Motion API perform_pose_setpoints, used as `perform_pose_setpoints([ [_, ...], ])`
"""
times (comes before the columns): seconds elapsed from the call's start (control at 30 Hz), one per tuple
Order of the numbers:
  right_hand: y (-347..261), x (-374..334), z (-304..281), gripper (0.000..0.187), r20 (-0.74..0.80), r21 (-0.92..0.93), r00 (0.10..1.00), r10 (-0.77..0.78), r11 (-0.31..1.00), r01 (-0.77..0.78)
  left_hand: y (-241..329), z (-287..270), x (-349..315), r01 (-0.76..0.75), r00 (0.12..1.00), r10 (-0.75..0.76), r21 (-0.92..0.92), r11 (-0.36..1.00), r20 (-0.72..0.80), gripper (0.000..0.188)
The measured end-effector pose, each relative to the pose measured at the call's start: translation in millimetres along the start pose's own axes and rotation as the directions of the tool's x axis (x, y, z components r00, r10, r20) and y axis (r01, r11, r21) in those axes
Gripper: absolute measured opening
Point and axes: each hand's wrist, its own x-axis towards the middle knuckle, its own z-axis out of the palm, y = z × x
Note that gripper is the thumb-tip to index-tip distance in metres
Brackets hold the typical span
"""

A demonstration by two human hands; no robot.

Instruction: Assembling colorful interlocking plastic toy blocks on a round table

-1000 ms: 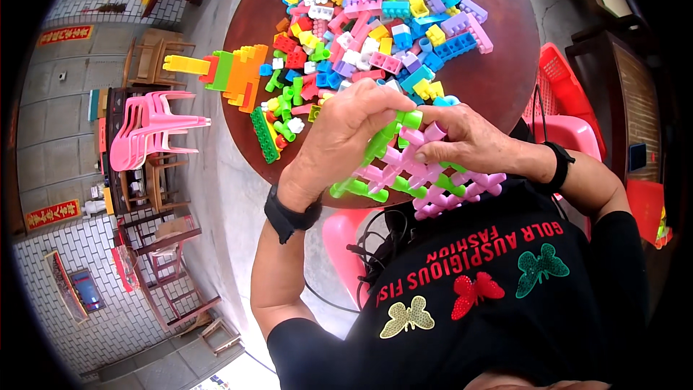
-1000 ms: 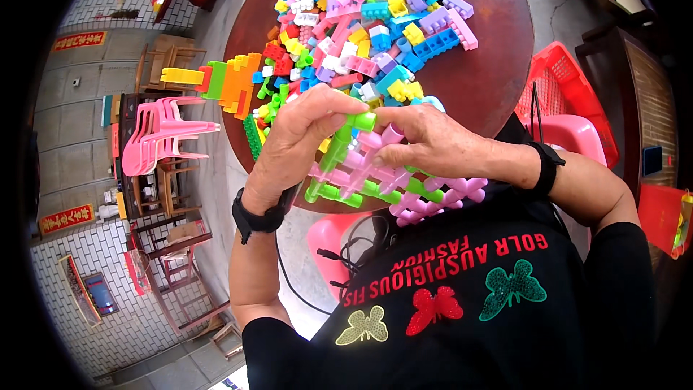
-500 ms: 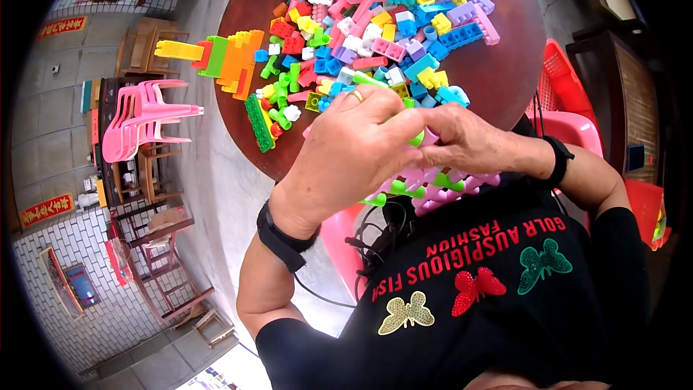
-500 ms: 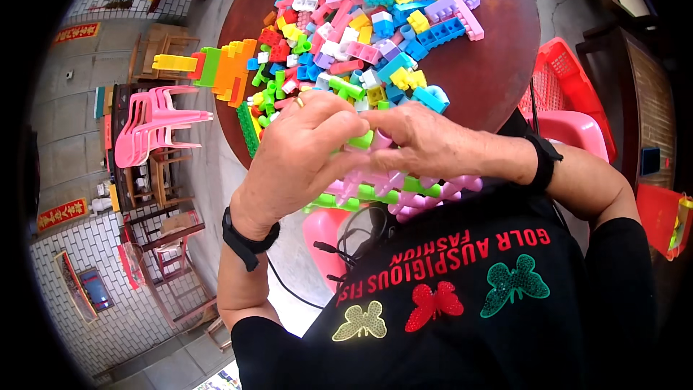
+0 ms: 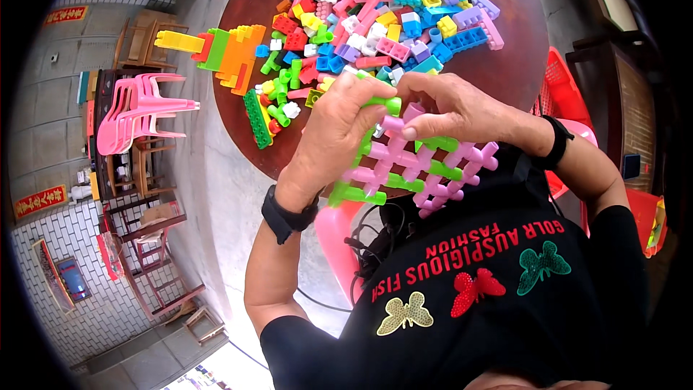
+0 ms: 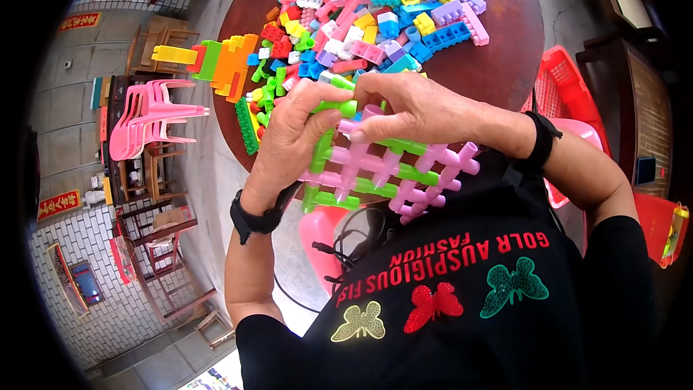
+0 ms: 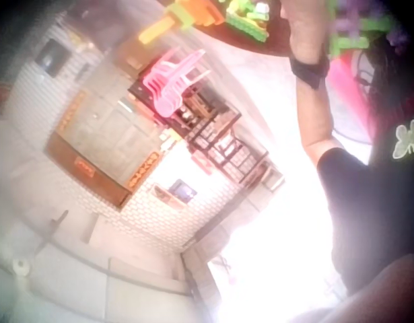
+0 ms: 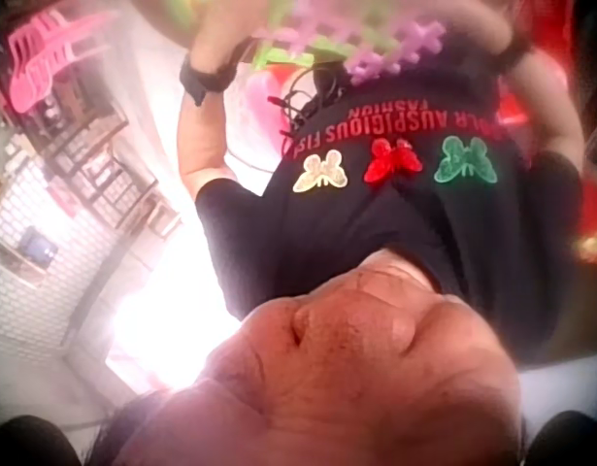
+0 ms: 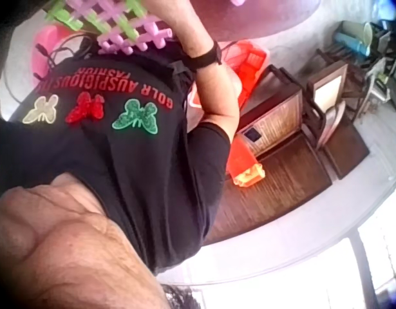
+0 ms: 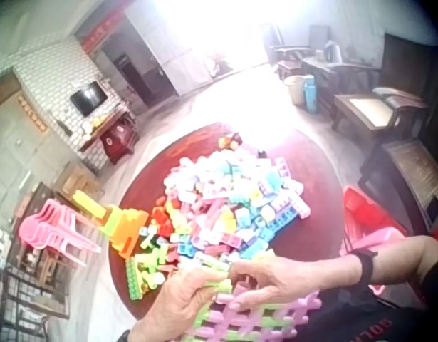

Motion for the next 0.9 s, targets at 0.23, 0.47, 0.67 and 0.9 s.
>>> perform_pose_setpoints([
  [0.23,4.6,13.7,13.3,0.026,-0.178,-0.004,0.965,-0.190,0.981,0.193,25.8,5.8,-10.1,0.225,0.969,-0.239,-0.178,0.958,-0.057,0.051],
  [0.47,-5.8,12.6,15.6,0.018,-0.112,-0.071,0.967,-0.231,0.972,0.224,26.3,-12.3,-42.5,0.375,0.918,-0.359,-0.077,0.924,0.167,0.044],
  [0.67,-14.9,19.2,6.1,0.016,-0.004,-0.158,0.965,-0.260,0.953,0.257,24.9,-1.2,-67.0,0.550,0.833,-0.519,-0.195,0.812,0.192,0.038],
  [0.9,-49.8,25.4,-22.5,0.024,0.276,-0.417,0.895,-0.351,0.795,0.440,49.5,1.0,-50.1,0.378,0.915,-0.386,0.081,0.922,0.121,0.040],
])
